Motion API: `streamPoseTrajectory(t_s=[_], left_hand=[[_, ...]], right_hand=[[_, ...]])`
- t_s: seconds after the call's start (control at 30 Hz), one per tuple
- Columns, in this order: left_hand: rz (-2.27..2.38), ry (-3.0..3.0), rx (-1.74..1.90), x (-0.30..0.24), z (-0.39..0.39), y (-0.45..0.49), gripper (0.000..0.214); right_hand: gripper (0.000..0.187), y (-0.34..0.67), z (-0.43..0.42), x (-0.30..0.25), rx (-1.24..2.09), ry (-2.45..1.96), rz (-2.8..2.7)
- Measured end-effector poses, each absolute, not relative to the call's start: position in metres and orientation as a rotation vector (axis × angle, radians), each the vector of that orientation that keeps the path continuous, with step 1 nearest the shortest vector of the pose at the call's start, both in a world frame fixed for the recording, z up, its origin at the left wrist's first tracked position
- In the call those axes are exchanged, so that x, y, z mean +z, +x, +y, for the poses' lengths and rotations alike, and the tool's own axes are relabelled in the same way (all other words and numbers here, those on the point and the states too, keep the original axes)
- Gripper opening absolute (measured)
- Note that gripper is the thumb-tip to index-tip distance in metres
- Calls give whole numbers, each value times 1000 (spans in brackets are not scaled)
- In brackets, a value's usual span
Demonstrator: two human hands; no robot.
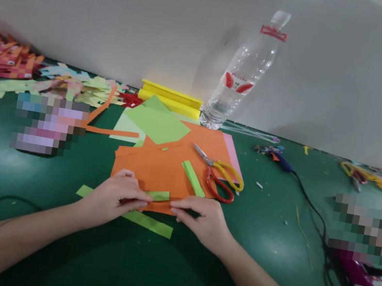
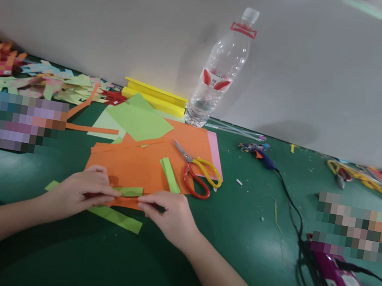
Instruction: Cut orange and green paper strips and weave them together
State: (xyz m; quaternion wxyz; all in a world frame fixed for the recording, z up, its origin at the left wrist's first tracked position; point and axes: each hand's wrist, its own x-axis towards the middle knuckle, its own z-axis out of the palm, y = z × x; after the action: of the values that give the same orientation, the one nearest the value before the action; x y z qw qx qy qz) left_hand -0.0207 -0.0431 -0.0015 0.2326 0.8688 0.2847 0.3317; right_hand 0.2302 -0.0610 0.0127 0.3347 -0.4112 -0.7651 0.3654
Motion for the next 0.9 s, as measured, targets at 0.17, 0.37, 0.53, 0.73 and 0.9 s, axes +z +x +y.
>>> streamPoseTrajectory(t_s=[0.17, 0.37, 0.53, 0.73, 0.9], left_hand=[[831, 2420, 889, 1, -43, -22, 17], [1151, 2378, 856, 9, -37, -33, 21], [1409, 2239, 827, 17, -26, -43, 30], [1598, 2418, 743, 7, -7, -62, 35], [1702, 2558, 581, -4, -2, -67, 36]], right_hand=[[12, 230, -60, 12, 900, -1112, -2041], [9, 232, -58, 12, 672, -1106, -2096], [9, 233, -56, 10, 592, -1096, -2172], [14, 233, -56, 7, 395, -952, -2313], [14, 234, -57, 6, 326, -963, -2342]])
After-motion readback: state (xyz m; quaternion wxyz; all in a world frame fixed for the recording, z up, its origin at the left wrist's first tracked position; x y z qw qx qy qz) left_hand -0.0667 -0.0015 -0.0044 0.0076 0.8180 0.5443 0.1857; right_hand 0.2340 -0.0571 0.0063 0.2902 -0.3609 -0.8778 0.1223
